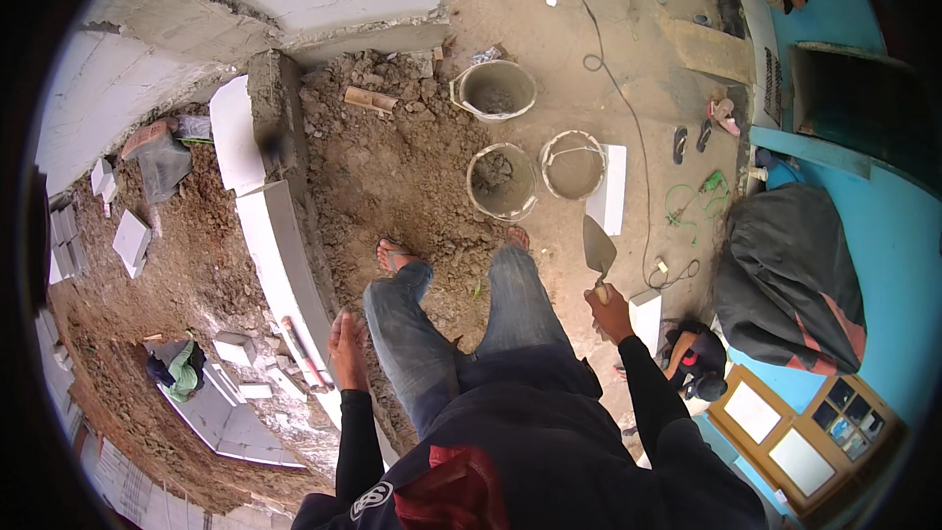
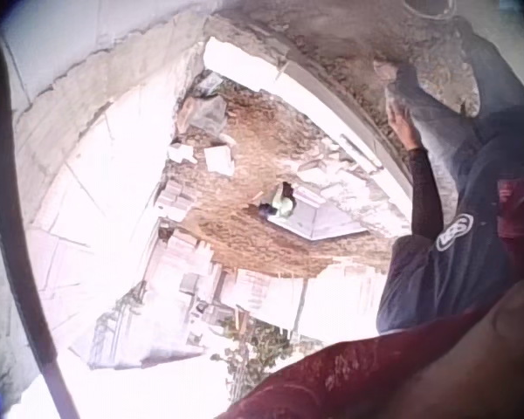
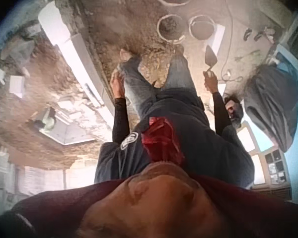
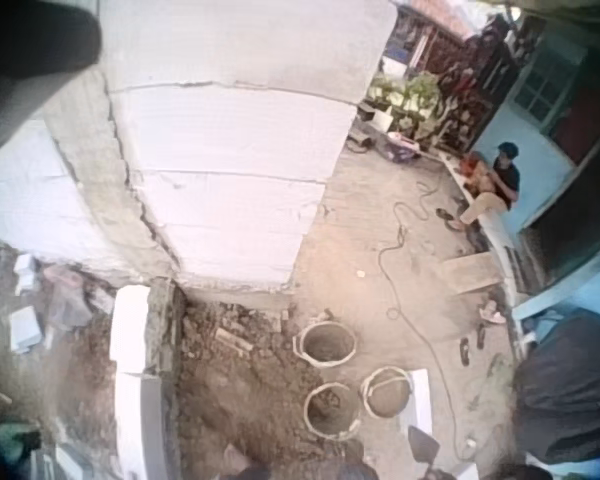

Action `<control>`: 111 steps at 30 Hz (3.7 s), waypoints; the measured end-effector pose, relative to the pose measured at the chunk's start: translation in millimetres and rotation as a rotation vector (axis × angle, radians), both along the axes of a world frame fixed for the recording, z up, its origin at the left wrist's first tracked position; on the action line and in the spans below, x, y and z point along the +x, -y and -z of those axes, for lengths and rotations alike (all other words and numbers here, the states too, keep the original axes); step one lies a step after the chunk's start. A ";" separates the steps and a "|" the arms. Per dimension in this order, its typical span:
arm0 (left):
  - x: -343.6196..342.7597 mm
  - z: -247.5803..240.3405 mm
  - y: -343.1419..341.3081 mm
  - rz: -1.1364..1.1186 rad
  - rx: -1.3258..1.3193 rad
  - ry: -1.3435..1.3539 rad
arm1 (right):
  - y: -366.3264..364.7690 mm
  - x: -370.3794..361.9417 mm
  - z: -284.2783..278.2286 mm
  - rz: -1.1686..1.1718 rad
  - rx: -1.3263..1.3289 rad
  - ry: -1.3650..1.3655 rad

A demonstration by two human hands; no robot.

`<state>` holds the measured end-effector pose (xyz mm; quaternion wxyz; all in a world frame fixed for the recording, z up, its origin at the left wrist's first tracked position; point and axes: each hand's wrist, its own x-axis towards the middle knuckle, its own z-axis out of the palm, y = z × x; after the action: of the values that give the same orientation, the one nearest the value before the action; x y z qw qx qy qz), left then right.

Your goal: The person saws a white brick with a hand saw, measures a brick using a tape measure, and then applies mortar from a bucket to a wall before placing a sawed brick section onto the mortar.

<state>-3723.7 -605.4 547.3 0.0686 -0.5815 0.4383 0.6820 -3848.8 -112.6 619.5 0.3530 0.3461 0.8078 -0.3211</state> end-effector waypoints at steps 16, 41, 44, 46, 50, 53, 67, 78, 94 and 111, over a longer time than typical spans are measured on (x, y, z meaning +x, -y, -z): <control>-99.3 417.8 -506.2 -0.332 0.690 0.360 | -438.9 62.3 152.1 -0.377 0.294 0.214; -187.8 442.1 -347.4 -0.453 0.044 0.066 | -445.6 98.2 202.6 -0.248 0.267 0.138; -153.1 375.4 -329.9 -0.278 -0.110 -0.057 | -406.7 77.9 188.4 -0.202 0.182 0.005; -175.9 287.0 -334.7 -0.165 -0.303 -0.038 | -392.4 57.3 163.9 -0.189 0.142 -0.124; -87.9 94.7 -283.4 -0.055 -0.631 -0.027 | -331.5 -46.9 88.4 -0.642 -0.042 -0.269; -109.7 -77.1 -302.9 -0.069 -0.705 -0.041 | -284.9 -121.1 27.4 -0.987 -0.168 -0.430; -73.0 -231.6 -263.3 -0.321 -0.959 -0.223 | 86.7 -124.8 -59.0 -2.230 -0.281 -0.747; -79.8 -222.7 -176.2 -0.343 -0.903 -0.215 | 173.3 -150.1 -51.6 -2.291 -0.339 -0.949; -147.8 -233.0 -108.5 -0.328 -1.026 -0.181 | 281.1 -215.0 -50.4 -1.912 -1.080 -0.070; -266.1 -147.7 -47.9 -0.567 -0.995 -0.190 | 365.2 -344.7 35.4 -2.148 -0.728 -0.136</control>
<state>-3989.8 -557.5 695.0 -0.4380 -0.5745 0.5375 0.4349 -4193.5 -477.8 584.1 0.4809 -0.6669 0.5627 -0.0861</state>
